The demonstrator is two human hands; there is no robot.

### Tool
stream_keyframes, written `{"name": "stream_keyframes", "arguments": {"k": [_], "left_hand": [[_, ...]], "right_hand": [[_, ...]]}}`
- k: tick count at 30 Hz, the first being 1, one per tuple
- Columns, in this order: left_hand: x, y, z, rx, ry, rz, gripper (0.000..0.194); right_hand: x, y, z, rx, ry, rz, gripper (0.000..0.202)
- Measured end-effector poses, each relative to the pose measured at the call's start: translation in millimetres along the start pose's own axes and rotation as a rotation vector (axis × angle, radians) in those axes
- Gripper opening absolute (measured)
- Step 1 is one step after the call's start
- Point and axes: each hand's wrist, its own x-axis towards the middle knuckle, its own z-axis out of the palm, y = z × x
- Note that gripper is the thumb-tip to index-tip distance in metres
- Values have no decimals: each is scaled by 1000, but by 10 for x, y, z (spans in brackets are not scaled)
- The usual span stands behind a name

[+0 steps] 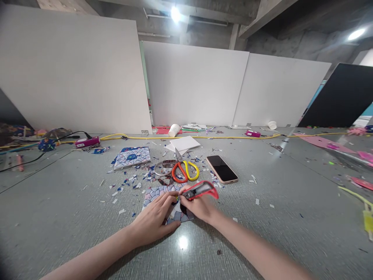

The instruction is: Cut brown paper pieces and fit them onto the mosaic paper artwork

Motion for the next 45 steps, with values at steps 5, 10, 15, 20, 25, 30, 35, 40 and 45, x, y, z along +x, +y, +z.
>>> {"name": "stream_keyframes", "arguments": {"k": [5,10,15,20,25,30,35,40,45], "left_hand": [[11,4,-37,35,-22,46,40],[2,-4,-63,51,-49,60,41],[-10,-32,-76,31,-63,40,47],[40,-161,-212,78,78,-162,41],[56,-203,-360,57,24,-59,35],[7,-52,-221,21,-97,134,42],[-29,-3,-73,55,-114,115,46],[-25,-24,-69,82,-114,111,44],[-25,-27,-65,66,-98,124,45]], "right_hand": [[54,112,-36,225,282,259,12],[44,93,-53,81,400,105,11],[10,55,-72,-13,367,27,12],[-44,-10,-123,-85,390,46,16],[-72,-114,-137,-59,308,86,14],[-74,-68,-97,0,188,69,7],[-65,12,-143,-32,65,104,18],[-69,-2,-236,-170,-51,-15,16],[-74,-22,-230,-225,-48,-8,14]]}}
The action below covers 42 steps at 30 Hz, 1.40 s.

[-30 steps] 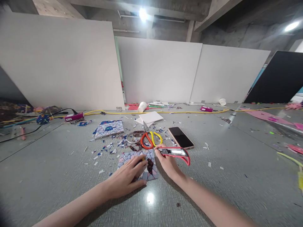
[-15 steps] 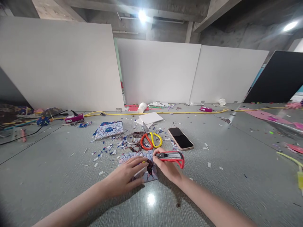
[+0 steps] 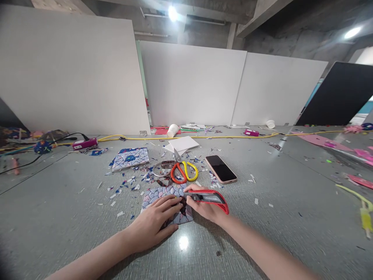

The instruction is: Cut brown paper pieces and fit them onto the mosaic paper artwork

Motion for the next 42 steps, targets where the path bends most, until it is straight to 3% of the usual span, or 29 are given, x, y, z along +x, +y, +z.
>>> {"name": "stream_keyframes", "arguments": {"k": [21,25,32,42], "left_hand": [[13,15,-5,-16,2,2,45],[14,20,-19,-2,-22,-7,45],[11,19,-22,3,-17,0,44],[4,15,9,38,-35,-10,45]], "right_hand": [[25,-164,95,2,95,13,9],[15,-127,96,59,128,68,9],[-1,-17,129,145,156,39,11],[-13,4,141,100,145,50,11]]}}
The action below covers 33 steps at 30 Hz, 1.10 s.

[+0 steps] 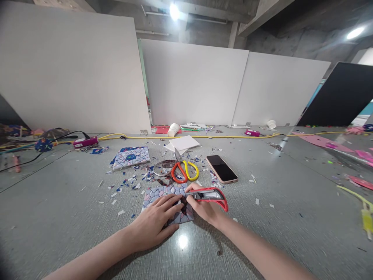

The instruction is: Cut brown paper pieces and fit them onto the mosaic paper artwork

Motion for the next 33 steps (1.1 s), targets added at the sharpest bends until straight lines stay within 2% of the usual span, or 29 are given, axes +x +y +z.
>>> {"name": "stream_keyframes", "arguments": {"k": [5,12,18,24,33], "left_hand": [[4,9,-9,-12,21,8,44],[8,22,-14,-1,10,4,45],[0,18,0,-18,49,11,42],[-2,19,0,-1,31,4,43],[4,24,-6,-2,23,5,44]], "right_hand": [[-14,-101,-24,-48,-22,19,10],[1,-181,35,-96,-70,-52,6],[4,-122,7,25,35,26,8],[6,-54,28,26,16,13,10],[4,-90,18,-17,17,-12,9]]}}
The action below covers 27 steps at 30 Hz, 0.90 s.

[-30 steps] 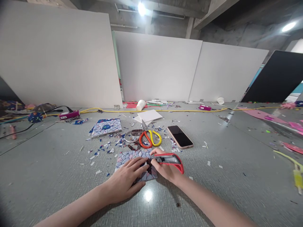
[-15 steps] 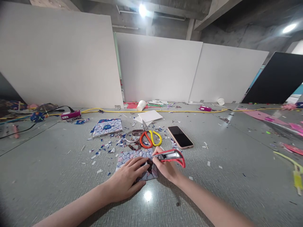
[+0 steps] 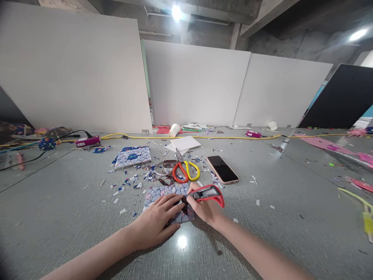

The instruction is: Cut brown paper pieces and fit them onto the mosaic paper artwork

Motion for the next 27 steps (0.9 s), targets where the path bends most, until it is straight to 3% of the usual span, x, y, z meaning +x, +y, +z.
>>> {"name": "stream_keyframes", "arguments": {"k": [7,16,27], "left_hand": [[-1,5,-5,9,-14,-8,44],[2,18,-18,30,-21,-12,42],[-2,-12,14,-11,8,-2,44]], "right_hand": [[-14,-93,82,-57,-28,6,9],[-7,-39,55,113,60,104,9],[-12,-19,78,51,12,36,11]]}}
